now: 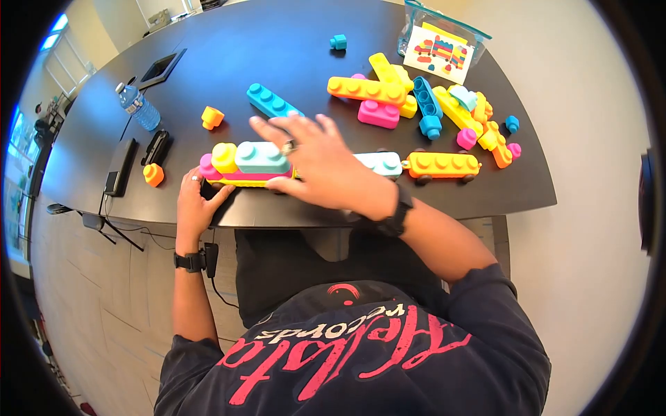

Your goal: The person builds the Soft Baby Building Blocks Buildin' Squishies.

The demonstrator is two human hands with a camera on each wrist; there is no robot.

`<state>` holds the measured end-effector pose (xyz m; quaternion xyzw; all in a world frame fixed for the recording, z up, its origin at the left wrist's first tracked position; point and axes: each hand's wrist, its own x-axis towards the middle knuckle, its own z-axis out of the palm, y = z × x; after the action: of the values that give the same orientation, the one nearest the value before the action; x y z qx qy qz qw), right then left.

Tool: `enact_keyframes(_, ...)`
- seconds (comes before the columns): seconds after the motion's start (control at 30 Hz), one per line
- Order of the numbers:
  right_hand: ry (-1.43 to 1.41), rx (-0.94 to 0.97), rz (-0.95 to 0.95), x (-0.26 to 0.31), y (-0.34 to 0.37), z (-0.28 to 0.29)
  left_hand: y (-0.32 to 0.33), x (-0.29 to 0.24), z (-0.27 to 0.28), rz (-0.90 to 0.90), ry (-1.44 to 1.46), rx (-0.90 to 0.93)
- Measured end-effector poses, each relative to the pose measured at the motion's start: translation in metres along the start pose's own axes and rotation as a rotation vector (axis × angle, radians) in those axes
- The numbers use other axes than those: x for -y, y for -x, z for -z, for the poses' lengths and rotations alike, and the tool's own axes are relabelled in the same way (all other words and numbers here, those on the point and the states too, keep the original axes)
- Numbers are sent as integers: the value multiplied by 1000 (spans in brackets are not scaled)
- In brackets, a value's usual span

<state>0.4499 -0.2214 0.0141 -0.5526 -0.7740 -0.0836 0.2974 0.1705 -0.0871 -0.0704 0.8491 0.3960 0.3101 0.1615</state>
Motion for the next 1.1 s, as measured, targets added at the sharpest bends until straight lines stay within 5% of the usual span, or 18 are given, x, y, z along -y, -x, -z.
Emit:
enact_keyframes(0.13, 91, 18, -78, -59, 36, 66, 3, -4, -1, -10, -14, -36)
enact_keyframes(0.3, 313, 16, -708, -130, 83, 160, 3, -6, 3, 4, -19, -25)
enact_keyframes(0.33, 483, 49, -656, -173, 112, 168, 3, -6, 4, -4, -11, -29)
enact_keyframes(0.53, 546, 108, -943, -190, 123, 208, 4, 0, 0, -4, 9, -58)
enact_keyframes(0.67, 534, 147, -955, -232, 124, 197, 5, 5, -1, 0, -28, -73)
enact_keyframes(0.73, 502, 75, -756, -263, 132, 186, 4, 2, 1, 29, 25, -36)
enact_keyframes(1.1, 494, 171, -855, -301, 125, 168, 3, -1, 1, 52, 20, -24)
